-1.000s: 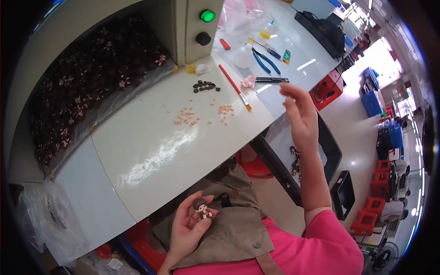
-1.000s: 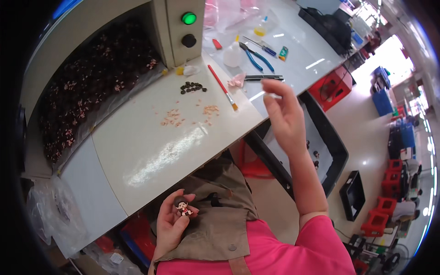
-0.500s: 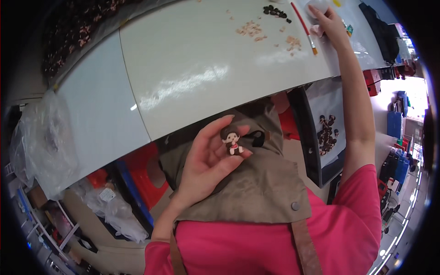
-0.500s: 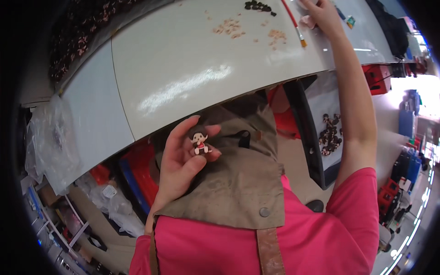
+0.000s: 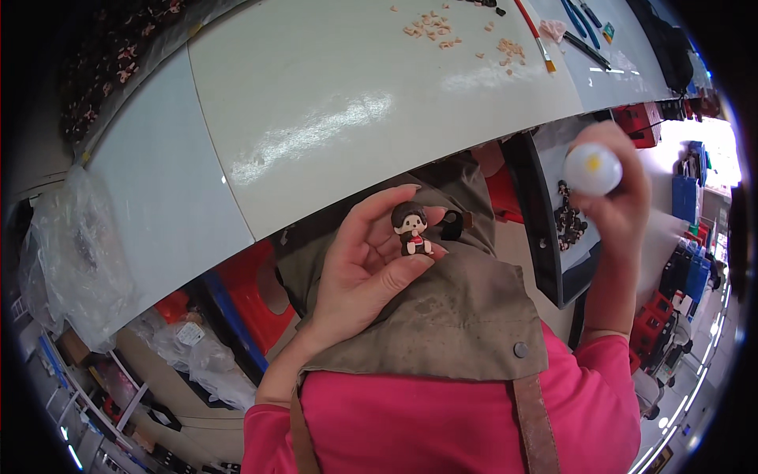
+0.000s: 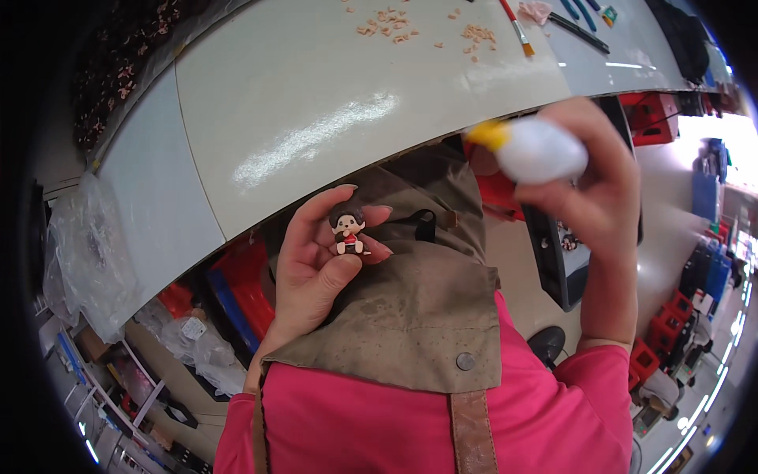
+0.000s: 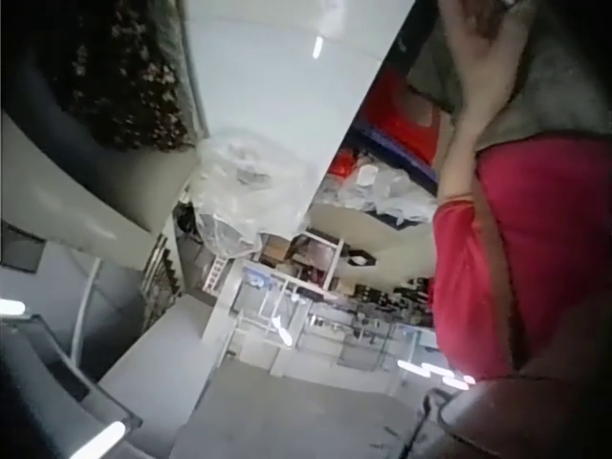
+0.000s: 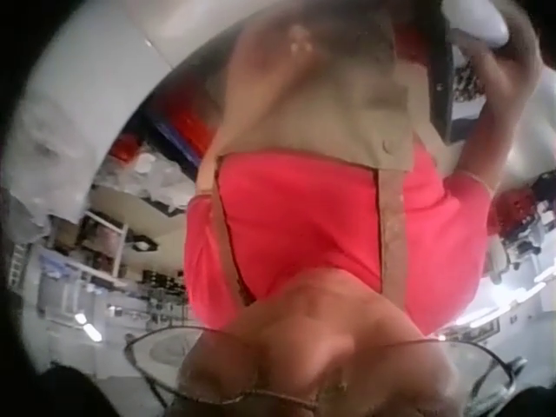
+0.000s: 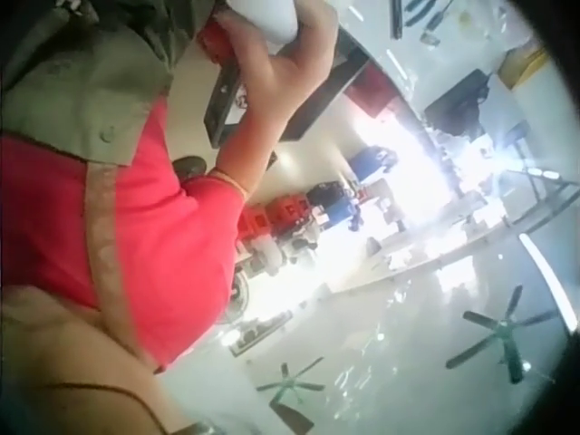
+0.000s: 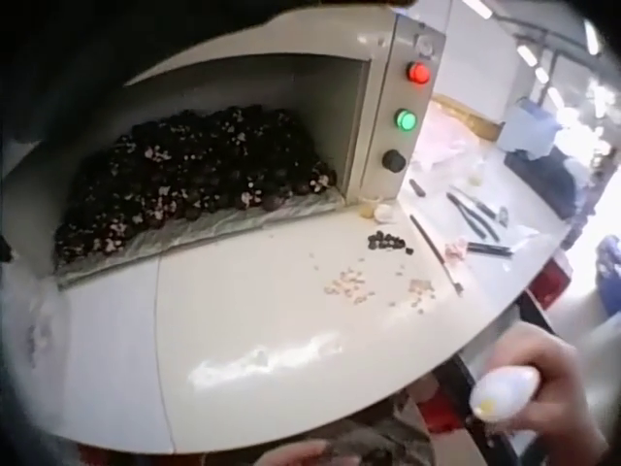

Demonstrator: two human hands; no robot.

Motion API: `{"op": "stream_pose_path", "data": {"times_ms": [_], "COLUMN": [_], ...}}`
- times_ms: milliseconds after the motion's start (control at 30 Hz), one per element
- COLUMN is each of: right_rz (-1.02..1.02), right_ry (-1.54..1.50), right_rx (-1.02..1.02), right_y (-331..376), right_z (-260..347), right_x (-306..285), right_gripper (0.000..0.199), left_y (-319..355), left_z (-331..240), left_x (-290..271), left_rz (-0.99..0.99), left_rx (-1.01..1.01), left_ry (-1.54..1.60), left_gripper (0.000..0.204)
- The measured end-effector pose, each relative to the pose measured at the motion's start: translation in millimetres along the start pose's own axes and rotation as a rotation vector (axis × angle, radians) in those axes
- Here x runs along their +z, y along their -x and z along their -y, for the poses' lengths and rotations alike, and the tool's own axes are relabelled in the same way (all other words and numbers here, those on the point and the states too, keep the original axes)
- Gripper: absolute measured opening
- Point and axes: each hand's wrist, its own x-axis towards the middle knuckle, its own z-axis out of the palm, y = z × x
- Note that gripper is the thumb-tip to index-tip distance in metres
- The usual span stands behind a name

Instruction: Assembling small figurines by applying glue and attaching tiny components at a factory workbench.

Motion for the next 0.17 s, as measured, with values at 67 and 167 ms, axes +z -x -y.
{"op": "stream_pose_path", "data": {"times_ms": [67, 167], "right_rz": [0.117, 0.252], "right_ry": [0.007, -0.009], "right_rx": [-0.097, -0.105], "right_y": [2.5, 2.3], "right_z": [5.7, 14.1], "right_x": [2.3, 3.3], "right_gripper": [0.056, 0.054], "left_y": [-0.6, 0.0], "left_z": [-0.9, -1.3], "left_x": [1.6, 1.3], "left_rz": [-0.004, 0.001], "left_rx": [-0.023, -0.045], "left_ry": [-0.023, -0.047], "left_gripper": [0.061, 0.064]}}
